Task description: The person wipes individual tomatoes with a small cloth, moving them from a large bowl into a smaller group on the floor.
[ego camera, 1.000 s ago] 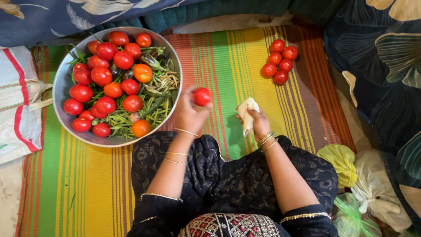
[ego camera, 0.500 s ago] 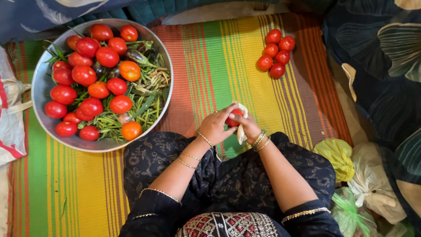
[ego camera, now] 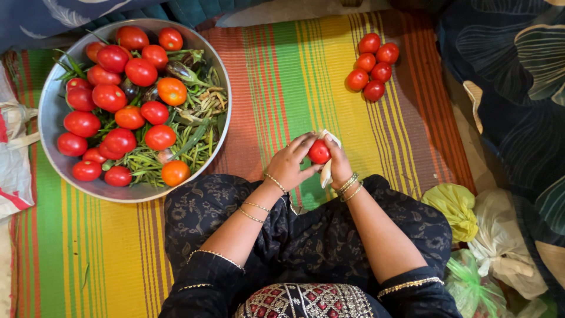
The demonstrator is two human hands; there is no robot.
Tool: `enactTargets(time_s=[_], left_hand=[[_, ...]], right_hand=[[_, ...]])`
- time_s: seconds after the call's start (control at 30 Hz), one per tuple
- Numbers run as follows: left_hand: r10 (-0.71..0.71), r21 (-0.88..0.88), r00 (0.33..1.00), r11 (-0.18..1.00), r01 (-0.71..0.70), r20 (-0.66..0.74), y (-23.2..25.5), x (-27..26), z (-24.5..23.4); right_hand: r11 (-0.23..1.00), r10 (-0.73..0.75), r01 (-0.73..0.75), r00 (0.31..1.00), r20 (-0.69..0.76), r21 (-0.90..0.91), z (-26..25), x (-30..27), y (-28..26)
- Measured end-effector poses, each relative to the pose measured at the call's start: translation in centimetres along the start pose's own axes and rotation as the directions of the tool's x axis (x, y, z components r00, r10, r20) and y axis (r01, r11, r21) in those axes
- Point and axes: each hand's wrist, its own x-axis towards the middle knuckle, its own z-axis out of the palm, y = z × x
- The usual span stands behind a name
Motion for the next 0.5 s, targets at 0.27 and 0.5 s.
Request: enactTargets(time_s=[0.27,0.5], left_hand=[[0.017,0.035,1.000,0.999,-0.016,-0.023,-0.19,-0.09,0.38],[-0.020,0.035,0.997,0.999,0.023,-0.076,-0.22,-0.33,0.35]], right_hand=[[0.993,-0.013,0.032,0.986,-0.168,0.110,0.02,0.11,-0.26],[0.974,-0.227,0.225,0.959,-0.167,-0.033,-0.62,0.57,0.48]])
